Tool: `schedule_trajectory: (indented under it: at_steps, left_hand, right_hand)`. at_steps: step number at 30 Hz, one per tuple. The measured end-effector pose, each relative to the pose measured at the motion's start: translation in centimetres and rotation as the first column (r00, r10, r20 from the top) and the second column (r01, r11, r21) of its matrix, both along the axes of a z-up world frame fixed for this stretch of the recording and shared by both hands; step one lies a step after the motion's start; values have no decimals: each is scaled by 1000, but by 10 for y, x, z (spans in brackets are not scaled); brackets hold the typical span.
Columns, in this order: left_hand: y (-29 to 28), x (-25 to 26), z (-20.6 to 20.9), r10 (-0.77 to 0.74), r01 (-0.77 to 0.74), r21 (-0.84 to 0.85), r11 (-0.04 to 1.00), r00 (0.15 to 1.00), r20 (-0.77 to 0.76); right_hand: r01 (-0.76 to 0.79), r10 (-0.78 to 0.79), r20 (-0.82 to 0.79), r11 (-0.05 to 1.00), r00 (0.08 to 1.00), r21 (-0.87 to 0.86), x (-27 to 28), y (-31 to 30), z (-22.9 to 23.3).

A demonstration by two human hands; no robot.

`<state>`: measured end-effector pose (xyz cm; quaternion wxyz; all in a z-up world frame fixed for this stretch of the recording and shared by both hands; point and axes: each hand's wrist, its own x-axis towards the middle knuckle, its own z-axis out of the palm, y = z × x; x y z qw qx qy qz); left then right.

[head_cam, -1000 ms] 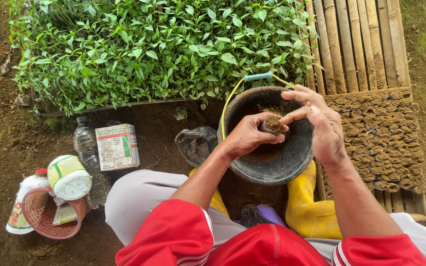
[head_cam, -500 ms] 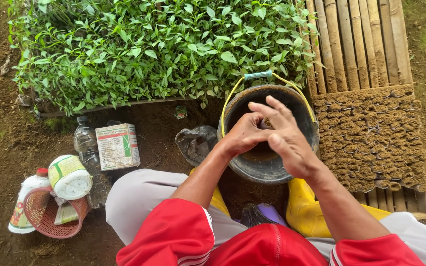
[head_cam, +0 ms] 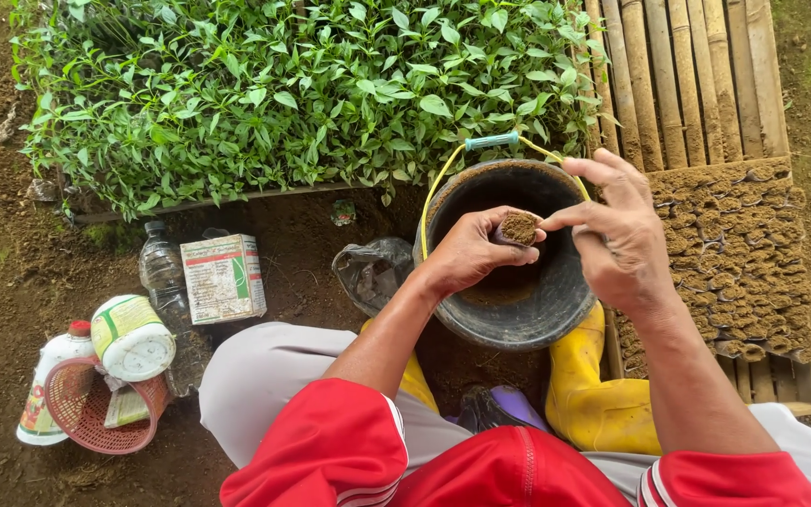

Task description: Filling small plastic bags with soil from a bucket and placing them into a seedling tray for planting.

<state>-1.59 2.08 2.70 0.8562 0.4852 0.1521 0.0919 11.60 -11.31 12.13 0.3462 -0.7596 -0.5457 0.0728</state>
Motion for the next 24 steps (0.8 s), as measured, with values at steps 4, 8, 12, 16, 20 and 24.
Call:
schedule_trajectory:
  at_steps: [4,8,12,16,20,24]
  left_hand:
    - [-4,1,-7,-7,8,10,1000,1000,-16]
    - [-4,1,-20,-13,12,-9,1000,1000,-28]
    - [0,4,-19,-34,32,38,999,999,32]
    - [-2,0,2,-67,89,333,939,995,-76]
    - [5,-1,-1,-164,170,246,954,985,-45]
    - [-3,0,-22,-201,202,93,975,979,-20]
  right_hand:
    - [-33,93,372,986,924,-166,-11,6,-12]
    - [-26,65,364,993,929,-112,-10,6,-8]
    - [2,14,126,993,992,-122,2,1,-4]
    - [-144,214,137,906,967,-397,-12,6,6]
    - [-87,253,325,890,911,-447,-14,10,-2]
    - [-131,372,394,844,841,-520,-6,9,-16]
